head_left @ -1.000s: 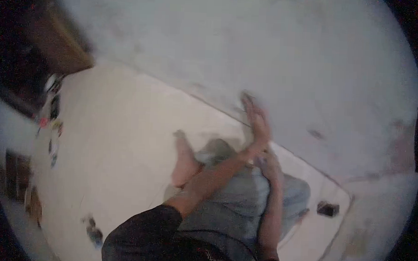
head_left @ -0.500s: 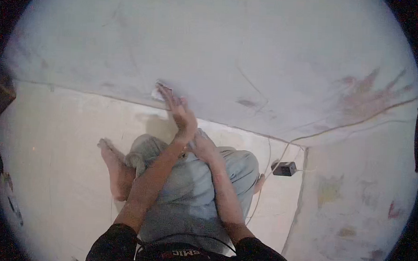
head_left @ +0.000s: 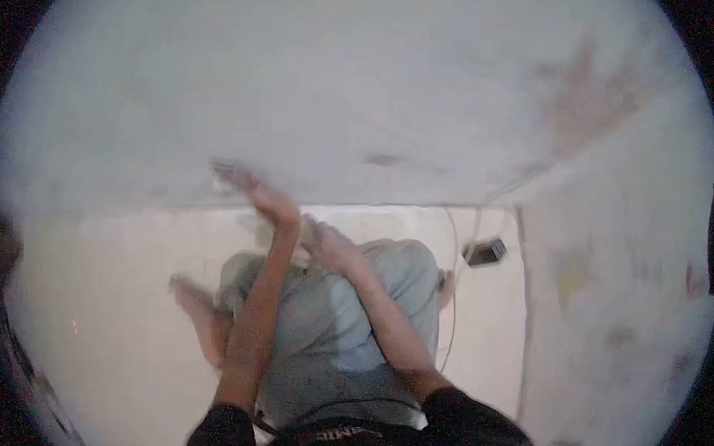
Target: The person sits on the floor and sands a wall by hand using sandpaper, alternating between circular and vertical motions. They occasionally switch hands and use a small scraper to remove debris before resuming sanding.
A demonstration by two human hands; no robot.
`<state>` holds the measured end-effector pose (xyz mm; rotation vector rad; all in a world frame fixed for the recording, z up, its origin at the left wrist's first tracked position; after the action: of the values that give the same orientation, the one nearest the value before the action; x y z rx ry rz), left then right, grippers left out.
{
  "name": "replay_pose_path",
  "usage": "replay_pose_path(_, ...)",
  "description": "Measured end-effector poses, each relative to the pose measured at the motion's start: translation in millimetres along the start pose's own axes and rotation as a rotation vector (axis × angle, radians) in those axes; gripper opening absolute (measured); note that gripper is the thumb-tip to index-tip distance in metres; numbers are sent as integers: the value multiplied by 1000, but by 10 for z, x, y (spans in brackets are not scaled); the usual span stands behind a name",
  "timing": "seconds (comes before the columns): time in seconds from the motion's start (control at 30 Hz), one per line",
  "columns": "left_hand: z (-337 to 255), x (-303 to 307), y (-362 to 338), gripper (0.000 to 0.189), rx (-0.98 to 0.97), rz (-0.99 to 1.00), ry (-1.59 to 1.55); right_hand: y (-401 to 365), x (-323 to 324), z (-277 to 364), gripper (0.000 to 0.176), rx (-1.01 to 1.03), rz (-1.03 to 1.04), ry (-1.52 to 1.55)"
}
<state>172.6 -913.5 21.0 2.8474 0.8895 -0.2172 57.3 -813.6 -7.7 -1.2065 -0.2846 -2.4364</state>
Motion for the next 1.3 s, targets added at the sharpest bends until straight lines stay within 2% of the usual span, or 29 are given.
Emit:
replay_pose_path(0.03,-3,53,-88,56,-5,41,86,-16,166,112,52,-20,60,45)
replay_pose_path(0.1,56,376,-369,55,-19,125,274,77,-161,-109,48,22,-32,43)
replay_pose_path(0.2,-35,875,-527,54,-71,229,449,50,-88,75,58,-36,-160,9)
replay_pose_path(0.23,-115,947,-481,54,-99,263,488,41,-81,48,59,-48,-261,-23)
replay_pose_path(0.27,-193,852,-436,54,-138,310,497,26,-76,31,60,-61,-363,-54)
replay_pose_path(0.33,-443,575,-301,53,-243,369,520,183,-111,2,58,-83,-103,19)
replay_pose_path(0.37,-553,333,-285,53,-294,400,517,220,-210,-52,58,-89,-133,24)
replay_pose_path(0.4,-615,169,-250,52,-327,408,504,239,-314,-68,57,-2,-173,5)
replay_pose_path(0.43,-589,-66,-124,52,-334,401,487,345,-197,-250,55,83,-205,-25)
replay_pose_path(0.47,-464,-123,-25,53,-270,342,414,360,-173,-252,55,73,-214,-34)
replay_pose_path(0.53,-80,-162,136,56,-134,217,288,331,-100,-151,52,-53,-133,-41)
replay_pose_path(0.63,487,-241,353,56,-423,89,324,391,-113,-233,46,-58,-56,-67)
replay_pose_path(0.67,612,-159,344,54,-463,74,354,373,-117,-209,46,-54,-56,-64)
replay_pose_path(0.77,568,492,82,51,-307,166,478,213,-103,-224,42,0,-164,-4)
replay_pose_path(0.83,506,1056,-40,50,-212,205,567,299,-173,-215,37,51,-295,-96)
replay_pose_path(0.93,441,1413,-180,47,-145,219,618,239,-5,-117,36,16,-317,15)
replay_pose_path(1.07,430,1359,-184,45,-93,245,624,325,-200,-252,35,0,-384,78)
replay_pose_path(1.13,402,1250,-154,44,-77,245,607,307,15,-106,40,-113,-197,33)
replay_pose_path(1.17,393,1156,-161,43,-66,247,587,265,3,-137,41,3,-188,-57)
replay_pose_path(1.2,402,1005,-136,43,-56,245,561,302,-181,-291,41,11,-183,-56)
replay_pose_path(1.27,445,648,-23,43,-33,241,510,454,-556,-530,52,128,-440,3)
replay_pose_path(1.3,462,456,53,43,-26,237,480,481,-582,-511,52,131,-438,13)
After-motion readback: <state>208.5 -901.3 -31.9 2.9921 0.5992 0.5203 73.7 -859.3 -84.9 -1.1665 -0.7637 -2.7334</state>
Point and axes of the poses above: each hand's wrist, its own y-axis towards the middle knuckle, its own x-axis out of the back of the hand, z = x × y, the point moved 3 cm from there along y, towards the middle knuckle, and after that the axes turned 14 degrees about x, right-handed, at the moved point
